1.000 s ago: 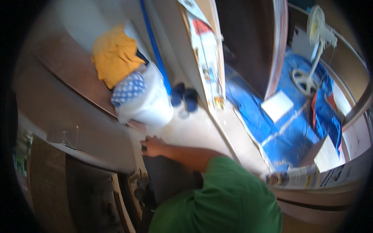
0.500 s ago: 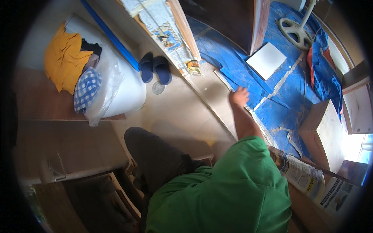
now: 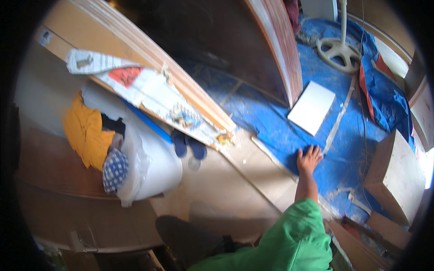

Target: The person installs a curved wooden trim piece along the edge of a bathroom vanity. They apply glue to the cabinet edge, position the trim, and use a hammer to secure it in place.

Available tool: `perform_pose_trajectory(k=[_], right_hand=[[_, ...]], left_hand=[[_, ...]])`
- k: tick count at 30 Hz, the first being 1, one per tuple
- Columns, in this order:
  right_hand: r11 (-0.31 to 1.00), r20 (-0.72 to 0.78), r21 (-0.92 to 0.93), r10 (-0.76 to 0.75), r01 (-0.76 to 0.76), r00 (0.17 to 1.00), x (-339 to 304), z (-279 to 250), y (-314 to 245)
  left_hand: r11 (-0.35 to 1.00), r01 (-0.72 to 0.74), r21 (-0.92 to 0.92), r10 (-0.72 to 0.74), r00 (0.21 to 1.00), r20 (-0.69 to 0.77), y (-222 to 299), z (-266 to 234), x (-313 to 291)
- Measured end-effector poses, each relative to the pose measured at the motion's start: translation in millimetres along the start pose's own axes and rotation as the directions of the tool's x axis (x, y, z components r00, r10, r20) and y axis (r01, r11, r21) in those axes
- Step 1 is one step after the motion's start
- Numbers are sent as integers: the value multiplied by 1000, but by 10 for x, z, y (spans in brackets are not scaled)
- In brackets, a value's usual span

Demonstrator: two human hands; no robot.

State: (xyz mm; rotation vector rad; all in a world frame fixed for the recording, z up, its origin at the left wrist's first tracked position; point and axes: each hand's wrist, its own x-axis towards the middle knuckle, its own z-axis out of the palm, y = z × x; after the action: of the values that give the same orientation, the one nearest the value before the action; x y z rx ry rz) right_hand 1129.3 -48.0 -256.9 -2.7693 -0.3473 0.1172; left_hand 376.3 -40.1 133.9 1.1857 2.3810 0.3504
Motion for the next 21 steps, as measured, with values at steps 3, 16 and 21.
perform_pose_trajectory(k=[3,16,21], right_hand=[[999,48,35,14,-16,999,13,10,-27],[979,337,-112,-125,171,933,-41,-639,-716],[747,362,168,-653,643,665,-1940,-43,-1623]], left_hand=[[1000,-3,28,3,1000,15,236,-29,83],[999,-32,2,31,990,134,49,-183,297],[999,-21,-31,25,988,154,-346,-371,269]])
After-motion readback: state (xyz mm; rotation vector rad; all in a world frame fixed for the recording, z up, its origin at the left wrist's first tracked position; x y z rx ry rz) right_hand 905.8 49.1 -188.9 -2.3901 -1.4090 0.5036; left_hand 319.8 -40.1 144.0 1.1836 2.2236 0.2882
